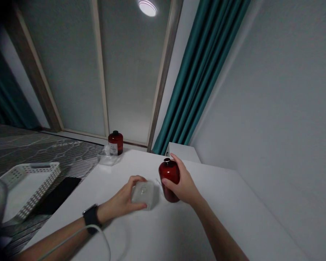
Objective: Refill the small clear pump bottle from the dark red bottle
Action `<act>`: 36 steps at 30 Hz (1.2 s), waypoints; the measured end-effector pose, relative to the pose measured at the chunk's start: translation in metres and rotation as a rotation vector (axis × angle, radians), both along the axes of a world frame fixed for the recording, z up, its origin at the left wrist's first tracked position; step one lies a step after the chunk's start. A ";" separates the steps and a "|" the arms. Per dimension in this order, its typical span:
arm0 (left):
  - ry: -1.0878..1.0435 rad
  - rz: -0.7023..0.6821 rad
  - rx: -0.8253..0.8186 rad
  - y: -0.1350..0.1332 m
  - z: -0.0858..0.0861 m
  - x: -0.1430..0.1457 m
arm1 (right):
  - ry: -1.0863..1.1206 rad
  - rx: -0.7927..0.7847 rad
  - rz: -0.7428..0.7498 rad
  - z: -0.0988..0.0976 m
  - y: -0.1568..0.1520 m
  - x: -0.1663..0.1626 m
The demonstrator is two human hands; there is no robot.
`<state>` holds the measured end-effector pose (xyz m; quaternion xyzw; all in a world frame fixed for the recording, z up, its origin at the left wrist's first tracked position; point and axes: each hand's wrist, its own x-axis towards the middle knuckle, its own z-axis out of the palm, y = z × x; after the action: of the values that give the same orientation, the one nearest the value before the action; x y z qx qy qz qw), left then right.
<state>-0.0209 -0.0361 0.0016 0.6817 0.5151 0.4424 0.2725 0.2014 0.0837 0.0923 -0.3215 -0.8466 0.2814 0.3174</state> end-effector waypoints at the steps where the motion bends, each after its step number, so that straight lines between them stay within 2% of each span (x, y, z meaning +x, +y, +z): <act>1: 0.006 -0.007 -0.009 0.000 -0.001 0.000 | 0.068 -0.045 -0.050 -0.012 0.005 -0.001; 4: 0.028 -0.016 -0.027 0.000 -0.001 0.000 | 0.236 -0.157 -0.063 -0.035 0.020 -0.010; 8: 0.034 -0.039 -0.016 0.000 0.000 0.000 | 0.375 -0.206 -0.051 -0.043 0.037 -0.029; 12: 0.048 -0.023 -0.029 0.000 0.000 -0.003 | 0.398 -0.216 -0.058 -0.051 0.054 -0.053; 17: 0.031 -0.014 -0.056 0.002 -0.004 -0.005 | 0.409 -0.233 -0.018 -0.076 0.074 -0.080; 21: 0.021 -0.029 -0.048 0.003 -0.005 -0.005 | 0.409 -0.245 0.019 -0.091 0.081 -0.089; 30: 0.050 -0.029 -0.045 0.004 -0.002 -0.005 | 0.347 -0.210 -0.012 -0.099 0.085 -0.093; 36: 0.120 -0.036 -0.037 0.004 0.000 -0.006 | 0.297 -0.139 -0.093 -0.094 0.083 -0.083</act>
<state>-0.0265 -0.0325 0.0016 0.7110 0.5262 0.3862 0.2617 0.1188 0.1663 -0.0017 -0.3365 -0.7530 0.3687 0.4287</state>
